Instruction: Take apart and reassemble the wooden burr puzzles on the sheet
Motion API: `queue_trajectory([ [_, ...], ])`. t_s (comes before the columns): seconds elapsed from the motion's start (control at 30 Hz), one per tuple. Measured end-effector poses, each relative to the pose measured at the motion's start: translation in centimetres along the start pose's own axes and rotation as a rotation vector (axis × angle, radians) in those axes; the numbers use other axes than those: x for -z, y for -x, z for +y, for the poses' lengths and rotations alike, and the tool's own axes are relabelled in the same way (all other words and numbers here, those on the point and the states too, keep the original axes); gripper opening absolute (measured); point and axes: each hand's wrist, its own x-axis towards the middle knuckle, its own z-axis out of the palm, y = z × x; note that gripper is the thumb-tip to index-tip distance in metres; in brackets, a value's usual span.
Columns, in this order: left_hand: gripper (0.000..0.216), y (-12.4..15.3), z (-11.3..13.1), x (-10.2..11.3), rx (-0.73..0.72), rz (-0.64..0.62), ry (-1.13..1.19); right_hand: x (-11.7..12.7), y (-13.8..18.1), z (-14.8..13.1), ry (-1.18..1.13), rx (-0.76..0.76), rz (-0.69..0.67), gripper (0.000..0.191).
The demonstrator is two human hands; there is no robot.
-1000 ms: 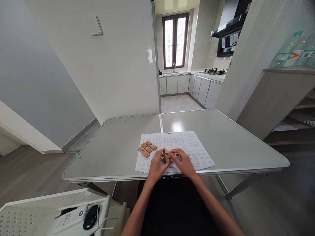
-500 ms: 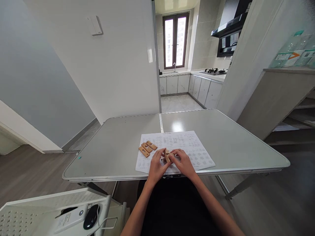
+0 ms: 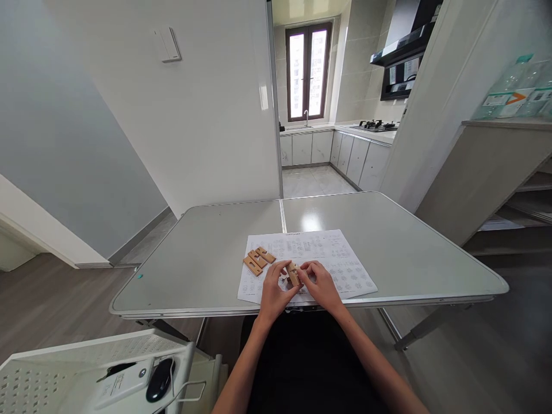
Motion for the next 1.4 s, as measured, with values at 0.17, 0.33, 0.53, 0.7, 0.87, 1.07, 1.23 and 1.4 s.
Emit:
queue_trajectory([
  [0.17,0.065,0.1,0.0,0.0,-0.002,-0.052,0.0,-0.1,-0.1,0.6,-0.036,-0.082,0.086,0.036],
  [0.33,0.059,0.0,-0.4,-0.2,0.065,-0.075,-0.047,0.0,-0.1,0.6,-0.03,-0.078,0.071,0.032],
  [0.53,0.052,0.0,-0.9,-0.5,0.096,-0.051,-0.078,0.0,-0.1,0.7,-0.044,-0.02,0.053,0.03],
  [0.7,0.047,-0.1,-1.1,-0.7,0.106,-0.034,-0.088,0.0,-0.2,1.1,-0.028,-0.008,0.057,0.03],
  [0.87,0.046,-0.1,-1.1,-0.8,0.104,-0.02,-0.098,0.2,-0.1,0.8,-0.023,0.01,0.012,0.03],
  [1.07,0.044,-0.1,-1.2,-0.9,0.087,-0.018,-0.102,0.4,-0.1,0.6,-0.059,0.002,-0.002,0.031],
  [1.23,0.044,-0.1,-1.1,-0.8,0.102,-0.028,-0.106,0.3,-0.1,0.6,-0.071,-0.017,-0.009,0.032],
  [1.4,0.045,-0.1,-0.9,-0.7,0.108,-0.034,-0.111,0.3,-0.1,0.6,-0.054,-0.041,0.003,0.03],
])
